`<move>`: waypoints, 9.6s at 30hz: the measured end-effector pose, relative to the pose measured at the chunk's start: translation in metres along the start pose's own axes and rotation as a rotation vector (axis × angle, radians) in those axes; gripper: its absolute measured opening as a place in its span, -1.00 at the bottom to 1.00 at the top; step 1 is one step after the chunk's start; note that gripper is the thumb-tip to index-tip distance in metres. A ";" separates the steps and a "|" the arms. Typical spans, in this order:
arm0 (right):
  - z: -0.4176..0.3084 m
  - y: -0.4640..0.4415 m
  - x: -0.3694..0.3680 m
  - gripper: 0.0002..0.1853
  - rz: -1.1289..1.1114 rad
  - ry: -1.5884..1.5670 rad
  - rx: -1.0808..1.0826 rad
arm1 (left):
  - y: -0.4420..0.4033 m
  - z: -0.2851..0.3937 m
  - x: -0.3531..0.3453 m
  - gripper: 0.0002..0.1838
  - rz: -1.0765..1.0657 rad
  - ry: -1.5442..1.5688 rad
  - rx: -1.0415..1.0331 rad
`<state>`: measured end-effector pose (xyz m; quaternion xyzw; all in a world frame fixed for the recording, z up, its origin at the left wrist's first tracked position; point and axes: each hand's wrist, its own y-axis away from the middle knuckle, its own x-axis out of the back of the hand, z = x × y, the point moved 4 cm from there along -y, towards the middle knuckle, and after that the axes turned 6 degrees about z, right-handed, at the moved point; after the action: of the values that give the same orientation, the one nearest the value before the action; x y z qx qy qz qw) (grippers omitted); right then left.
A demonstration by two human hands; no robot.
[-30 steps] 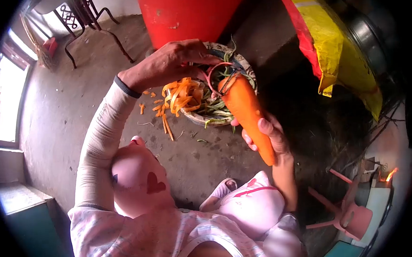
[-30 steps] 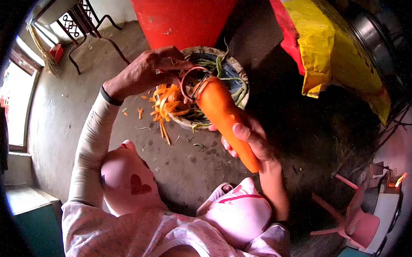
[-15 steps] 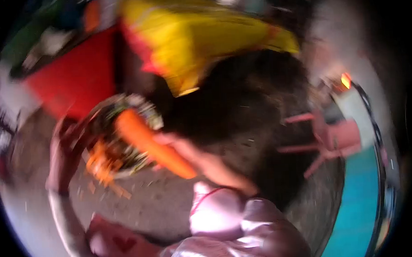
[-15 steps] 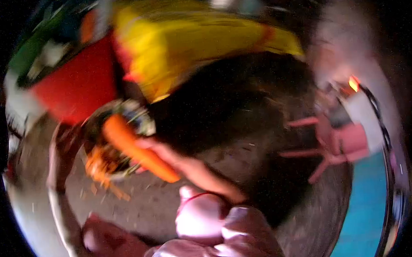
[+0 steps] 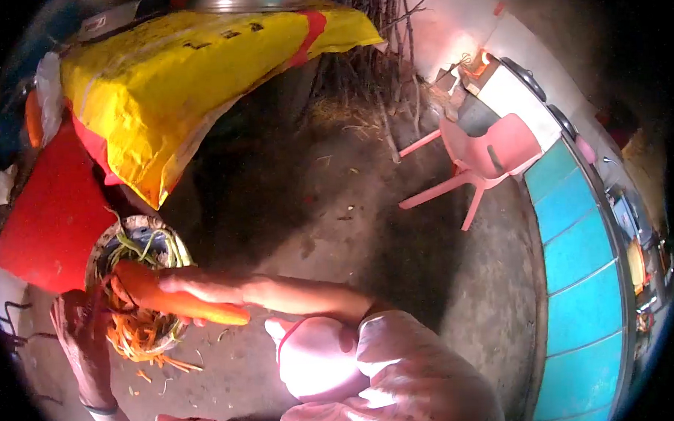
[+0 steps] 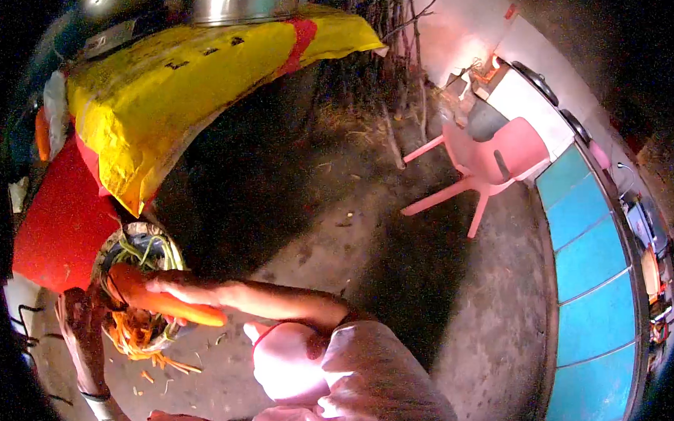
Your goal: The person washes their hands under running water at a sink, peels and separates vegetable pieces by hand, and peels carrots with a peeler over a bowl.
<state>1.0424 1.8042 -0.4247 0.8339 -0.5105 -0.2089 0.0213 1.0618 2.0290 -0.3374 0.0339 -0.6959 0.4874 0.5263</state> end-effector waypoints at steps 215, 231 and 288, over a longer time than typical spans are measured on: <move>-0.028 0.024 -0.012 -0.42 0.077 -0.144 -0.048 | -0.018 0.024 0.004 -0.55 0.089 0.008 -0.225; -0.026 0.021 -0.005 -0.40 -0.006 -0.334 -0.142 | -0.016 0.018 0.004 -0.48 0.048 0.204 -0.142; -0.027 0.019 0.000 -0.40 0.030 -0.256 -0.182 | -0.014 -0.002 -0.001 -0.55 0.106 0.213 -0.125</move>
<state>1.0365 1.7902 -0.3949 0.7875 -0.5002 -0.3583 0.0345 1.0713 2.0229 -0.3289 -0.0876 -0.6661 0.4710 0.5717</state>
